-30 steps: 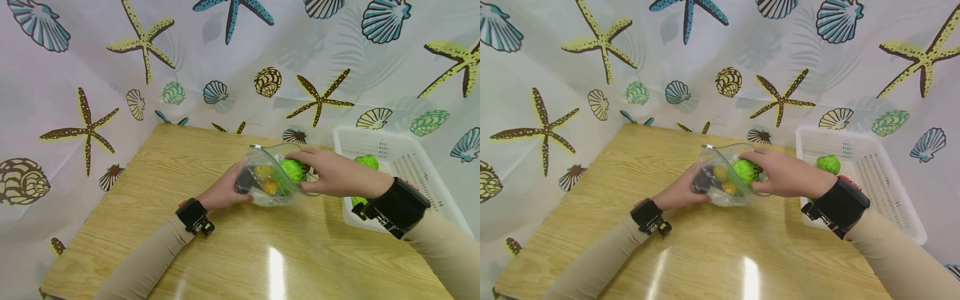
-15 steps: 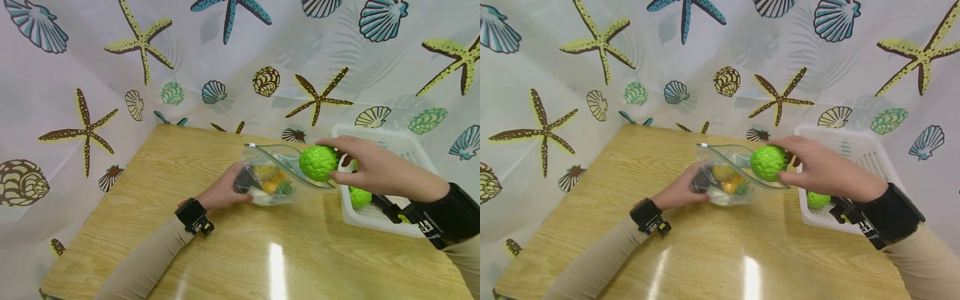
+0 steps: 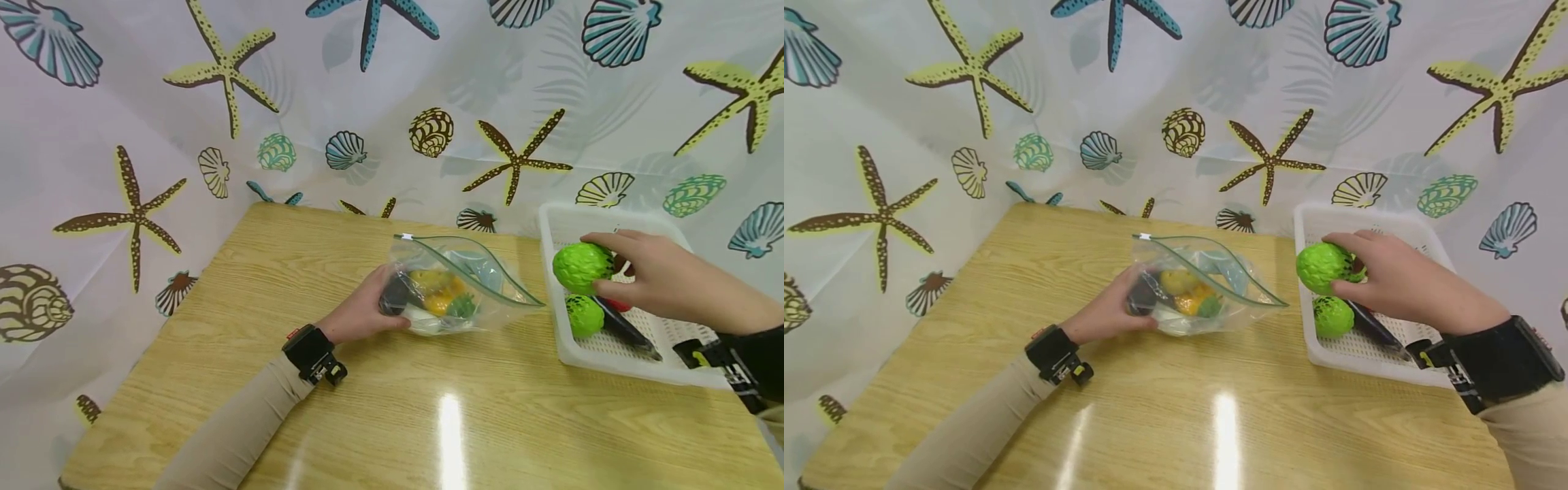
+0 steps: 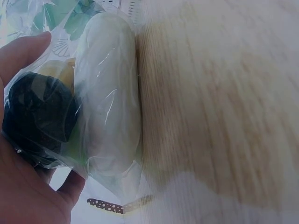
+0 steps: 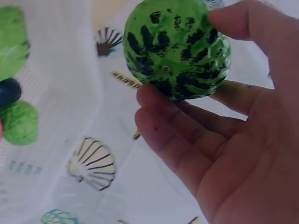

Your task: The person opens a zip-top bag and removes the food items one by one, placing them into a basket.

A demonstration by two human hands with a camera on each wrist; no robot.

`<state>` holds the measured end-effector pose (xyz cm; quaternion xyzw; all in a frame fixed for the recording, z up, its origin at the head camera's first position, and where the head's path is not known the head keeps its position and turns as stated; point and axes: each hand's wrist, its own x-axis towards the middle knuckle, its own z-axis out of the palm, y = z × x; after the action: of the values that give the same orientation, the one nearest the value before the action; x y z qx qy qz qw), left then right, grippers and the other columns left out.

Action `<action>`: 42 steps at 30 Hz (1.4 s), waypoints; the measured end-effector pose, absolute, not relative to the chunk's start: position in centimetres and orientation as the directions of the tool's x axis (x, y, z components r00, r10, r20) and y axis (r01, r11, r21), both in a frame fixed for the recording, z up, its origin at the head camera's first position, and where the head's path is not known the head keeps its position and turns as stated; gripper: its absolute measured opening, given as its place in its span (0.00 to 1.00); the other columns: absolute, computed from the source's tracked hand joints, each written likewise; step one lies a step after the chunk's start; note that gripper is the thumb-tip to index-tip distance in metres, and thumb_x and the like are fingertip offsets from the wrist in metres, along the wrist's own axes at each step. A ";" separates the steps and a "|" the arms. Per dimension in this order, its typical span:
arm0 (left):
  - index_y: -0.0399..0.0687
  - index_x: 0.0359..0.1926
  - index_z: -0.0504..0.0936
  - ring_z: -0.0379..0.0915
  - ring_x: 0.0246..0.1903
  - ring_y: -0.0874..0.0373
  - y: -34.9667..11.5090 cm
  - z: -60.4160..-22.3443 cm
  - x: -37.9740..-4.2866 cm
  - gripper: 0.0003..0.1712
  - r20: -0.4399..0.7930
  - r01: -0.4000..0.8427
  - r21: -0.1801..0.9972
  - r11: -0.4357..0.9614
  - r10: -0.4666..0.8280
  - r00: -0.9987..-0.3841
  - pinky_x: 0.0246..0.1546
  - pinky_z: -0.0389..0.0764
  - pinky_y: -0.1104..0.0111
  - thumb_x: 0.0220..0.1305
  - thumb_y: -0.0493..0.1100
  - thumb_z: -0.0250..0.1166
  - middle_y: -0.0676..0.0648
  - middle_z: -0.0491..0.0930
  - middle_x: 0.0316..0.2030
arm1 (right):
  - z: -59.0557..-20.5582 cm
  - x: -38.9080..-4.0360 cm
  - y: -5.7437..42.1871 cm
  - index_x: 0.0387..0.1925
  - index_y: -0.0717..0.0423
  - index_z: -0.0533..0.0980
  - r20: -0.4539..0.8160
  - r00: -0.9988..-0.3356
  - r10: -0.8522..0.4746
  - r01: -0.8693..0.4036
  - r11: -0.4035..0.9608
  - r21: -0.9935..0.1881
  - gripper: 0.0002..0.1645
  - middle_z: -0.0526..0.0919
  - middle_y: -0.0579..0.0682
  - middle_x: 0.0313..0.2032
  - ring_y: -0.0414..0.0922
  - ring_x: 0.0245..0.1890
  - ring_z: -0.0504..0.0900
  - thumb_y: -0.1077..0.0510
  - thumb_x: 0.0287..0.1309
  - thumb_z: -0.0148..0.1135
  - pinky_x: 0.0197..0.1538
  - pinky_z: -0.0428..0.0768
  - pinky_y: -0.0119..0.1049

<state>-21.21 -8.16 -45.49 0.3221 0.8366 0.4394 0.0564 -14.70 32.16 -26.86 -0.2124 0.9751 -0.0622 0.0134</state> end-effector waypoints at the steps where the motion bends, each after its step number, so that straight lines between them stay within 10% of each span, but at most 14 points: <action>1: 0.77 0.70 0.49 0.51 0.60 0.65 -8.2 -45.5 -21.2 0.54 0.190 0.491 0.771 0.405 0.589 -0.785 0.59 0.65 0.54 0.47 0.60 0.73 0.57 0.55 0.66 | -27.2 -15.0 32.8 0.63 0.63 0.66 -0.014 -0.912 -0.409 -0.404 0.906 -0.128 0.39 0.76 0.64 0.47 0.48 0.34 0.77 0.54 0.51 0.69 0.28 0.79 0.43; 18: 0.68 0.72 0.50 0.52 0.61 0.59 -8.3 -45.5 -21.0 0.55 0.185 0.486 0.782 0.390 0.600 -0.778 0.58 0.66 0.48 0.48 0.60 0.72 0.52 0.55 0.67 | -33.8 -20.2 36.8 0.63 0.71 0.64 -0.217 -0.901 -0.375 -0.361 0.927 -0.104 0.41 0.77 0.69 0.50 0.55 0.45 0.75 0.51 0.56 0.65 0.45 0.76 0.56; 27: 0.69 0.72 0.49 0.49 0.62 0.59 -8.3 -45.5 -21.2 0.54 0.196 0.502 0.770 0.393 0.603 -0.773 0.59 0.65 0.47 0.48 0.61 0.72 0.52 0.53 0.68 | -34.7 -19.9 36.2 0.63 0.66 0.66 -0.280 -0.867 -0.411 -0.374 0.910 -0.179 0.30 0.73 0.69 0.55 0.46 0.31 0.76 0.64 0.60 0.58 0.31 0.72 0.41; 30: 0.68 0.72 0.49 0.49 0.63 0.60 -8.3 -45.5 -21.2 0.55 0.194 0.503 0.765 0.402 0.600 -0.776 0.59 0.65 0.47 0.48 0.61 0.71 0.52 0.52 0.68 | -34.7 -19.7 36.3 0.61 0.65 0.69 -0.258 -0.866 -0.427 -0.397 0.903 -0.164 0.26 0.74 0.69 0.54 0.47 0.38 0.74 0.66 0.61 0.55 0.34 0.71 0.41; 37: 0.71 0.71 0.49 0.47 0.63 0.63 -8.2 -45.6 -21.1 0.55 0.177 0.487 0.763 0.425 0.588 -0.789 0.60 0.64 0.49 0.48 0.63 0.71 0.53 0.51 0.69 | -33.9 -19.5 36.2 0.60 0.64 0.70 -0.180 -0.893 -0.412 -0.369 0.901 -0.228 0.22 0.78 0.67 0.50 0.43 0.17 0.72 0.65 0.65 0.49 0.21 0.70 0.38; 42: 0.70 0.72 0.49 0.48 0.63 0.61 -8.2 -45.6 -21.2 0.55 0.175 0.485 0.764 0.426 0.587 -0.791 0.59 0.64 0.48 0.48 0.62 0.72 0.53 0.51 0.69 | -32.0 -18.5 33.6 0.56 0.59 0.75 -0.015 -0.882 -0.471 -0.457 0.864 -0.209 0.18 0.81 0.57 0.46 0.43 0.36 0.78 0.62 0.64 0.55 0.32 0.77 0.42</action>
<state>-21.15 -8.23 -45.63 0.3181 0.8422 0.4313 0.0593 -18.51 33.58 -32.04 -0.2404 0.9649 -0.1002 0.0326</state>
